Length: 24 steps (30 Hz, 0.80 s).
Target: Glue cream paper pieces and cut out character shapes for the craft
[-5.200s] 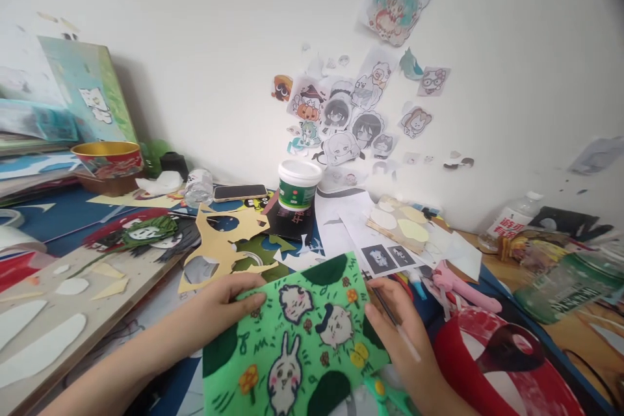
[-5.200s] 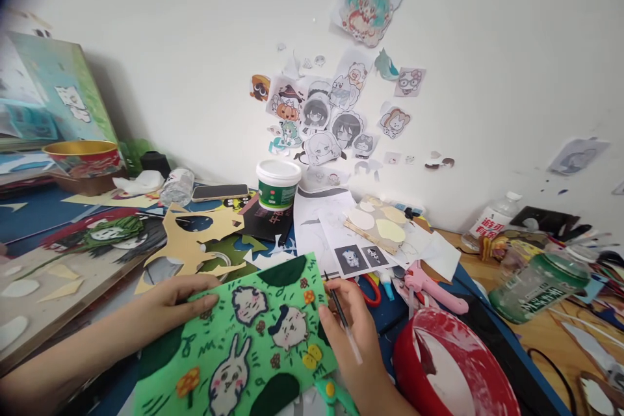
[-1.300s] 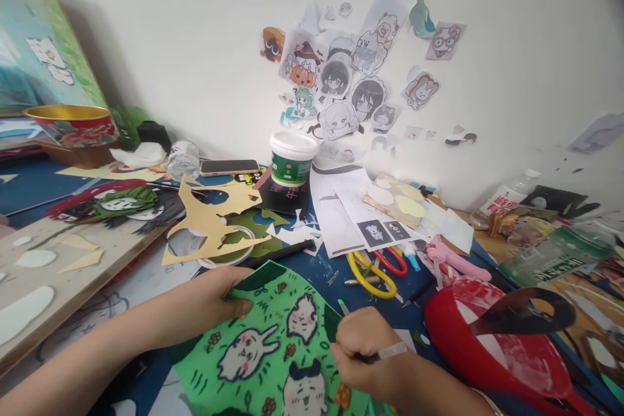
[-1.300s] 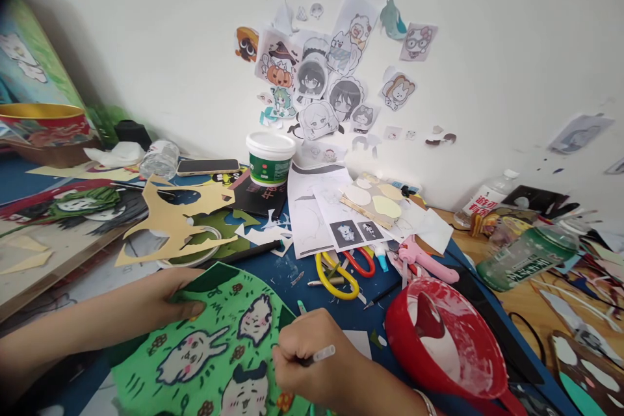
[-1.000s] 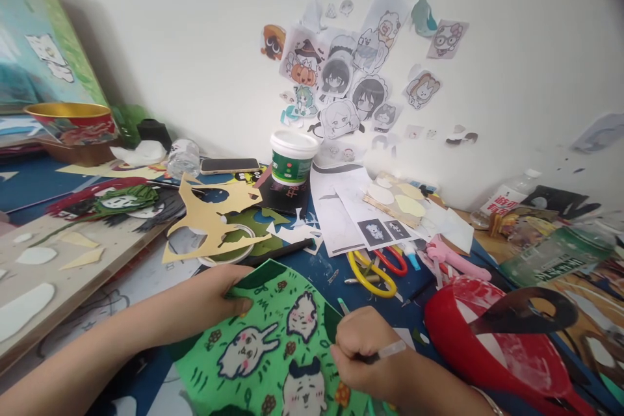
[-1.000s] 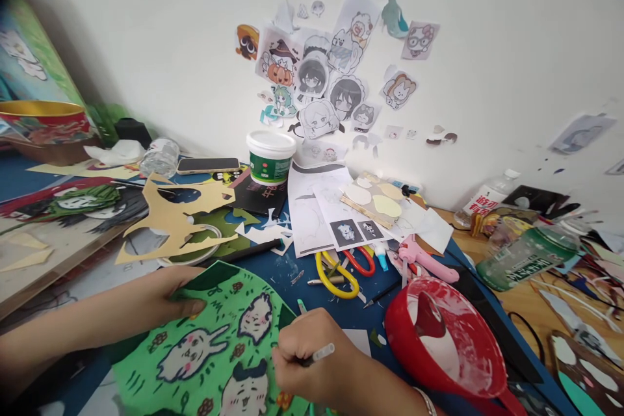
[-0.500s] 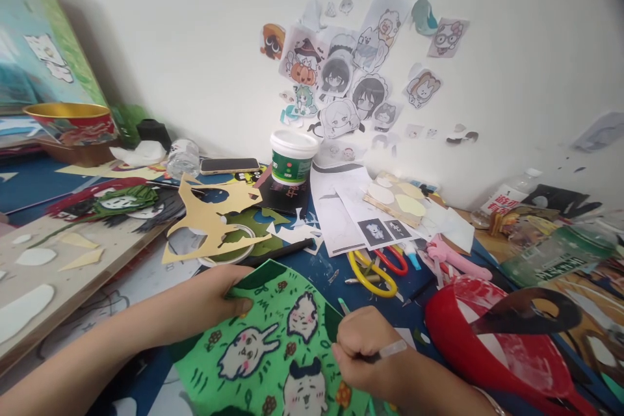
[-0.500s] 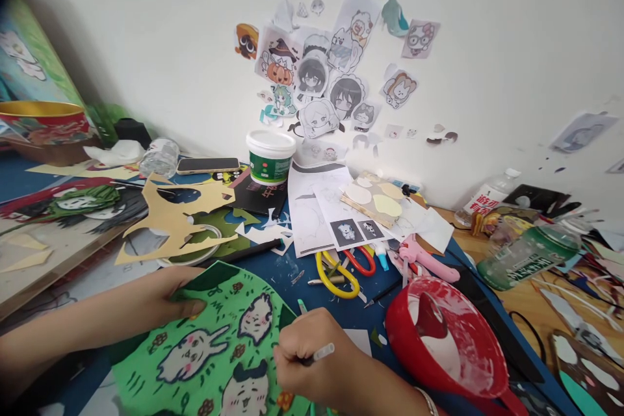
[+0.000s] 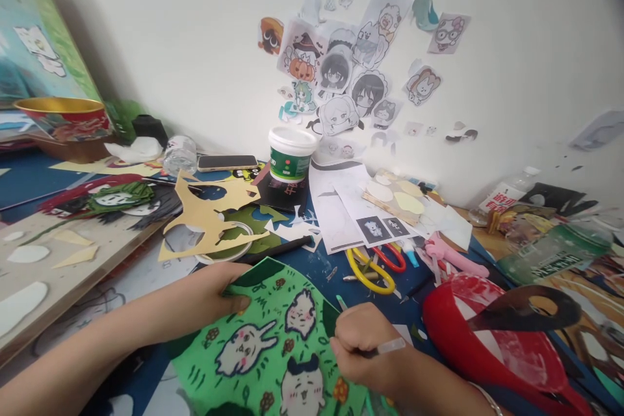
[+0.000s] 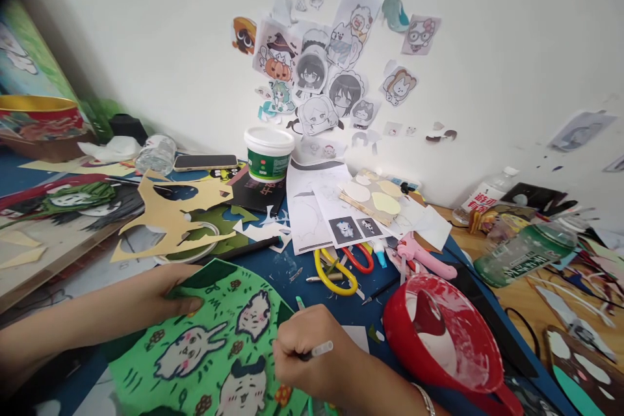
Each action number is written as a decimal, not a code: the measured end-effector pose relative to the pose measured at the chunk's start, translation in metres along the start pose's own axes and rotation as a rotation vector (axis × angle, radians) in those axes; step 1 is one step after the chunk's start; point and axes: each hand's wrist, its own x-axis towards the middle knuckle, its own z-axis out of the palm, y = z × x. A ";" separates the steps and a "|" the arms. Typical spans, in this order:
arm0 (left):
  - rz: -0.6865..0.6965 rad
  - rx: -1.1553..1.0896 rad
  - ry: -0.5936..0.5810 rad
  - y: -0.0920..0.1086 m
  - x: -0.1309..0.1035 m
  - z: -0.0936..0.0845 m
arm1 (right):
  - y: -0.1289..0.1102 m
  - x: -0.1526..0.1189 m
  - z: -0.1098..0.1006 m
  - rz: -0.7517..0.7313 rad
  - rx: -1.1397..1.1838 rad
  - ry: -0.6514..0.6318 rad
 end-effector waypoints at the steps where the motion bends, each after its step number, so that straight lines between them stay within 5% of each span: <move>1: -0.002 -0.003 -0.005 0.000 0.000 0.000 | 0.000 0.000 0.000 0.001 -0.001 -0.001; 24: -0.015 -0.008 -0.009 0.001 0.000 0.001 | 0.000 0.000 -0.001 0.028 -0.036 -0.033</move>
